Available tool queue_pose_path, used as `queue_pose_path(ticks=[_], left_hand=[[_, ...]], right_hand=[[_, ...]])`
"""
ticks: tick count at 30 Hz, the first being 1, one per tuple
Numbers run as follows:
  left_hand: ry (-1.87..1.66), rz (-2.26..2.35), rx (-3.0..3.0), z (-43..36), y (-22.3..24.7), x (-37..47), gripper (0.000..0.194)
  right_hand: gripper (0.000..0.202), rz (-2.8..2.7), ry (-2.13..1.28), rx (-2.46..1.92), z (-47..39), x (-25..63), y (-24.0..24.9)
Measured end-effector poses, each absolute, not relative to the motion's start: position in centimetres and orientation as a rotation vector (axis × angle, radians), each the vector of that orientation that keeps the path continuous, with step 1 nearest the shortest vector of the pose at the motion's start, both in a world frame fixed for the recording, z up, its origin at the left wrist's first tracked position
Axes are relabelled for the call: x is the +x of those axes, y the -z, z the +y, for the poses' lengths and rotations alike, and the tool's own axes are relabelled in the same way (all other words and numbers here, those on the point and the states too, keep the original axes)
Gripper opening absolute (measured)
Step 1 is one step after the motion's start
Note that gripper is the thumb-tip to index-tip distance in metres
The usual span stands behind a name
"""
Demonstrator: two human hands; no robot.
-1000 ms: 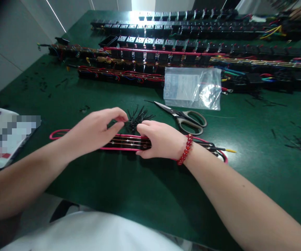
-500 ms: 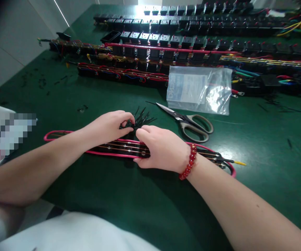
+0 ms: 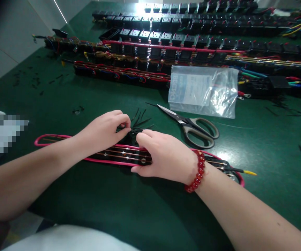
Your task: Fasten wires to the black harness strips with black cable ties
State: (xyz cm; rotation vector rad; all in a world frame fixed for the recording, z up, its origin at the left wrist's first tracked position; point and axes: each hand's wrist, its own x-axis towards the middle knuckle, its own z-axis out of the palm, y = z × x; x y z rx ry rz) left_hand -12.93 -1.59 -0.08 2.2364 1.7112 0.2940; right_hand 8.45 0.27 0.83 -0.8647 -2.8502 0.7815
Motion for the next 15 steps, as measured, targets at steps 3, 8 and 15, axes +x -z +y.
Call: queue_pose_path(ticks=[3, 8, 15], left_hand=[[-0.275, 1.696, 2.233, -1.44, 0.21, -12.97, 0.014], [-0.338, 1.663, 2.208, -1.28, 0.41, -13.06, 0.011], [-0.546, 1.571, 2.002, -1.54, -0.56, -12.75, 0.005]], right_hand=[[0.037, -2.844, -0.799, -0.849, 0.36, 8.57, -0.73], [0.037, -2.841, -0.783, -0.839, 0.45, 8.63, -0.64], [0.028, -2.758, -0.826, -0.803, 0.63, 8.69, -0.49]])
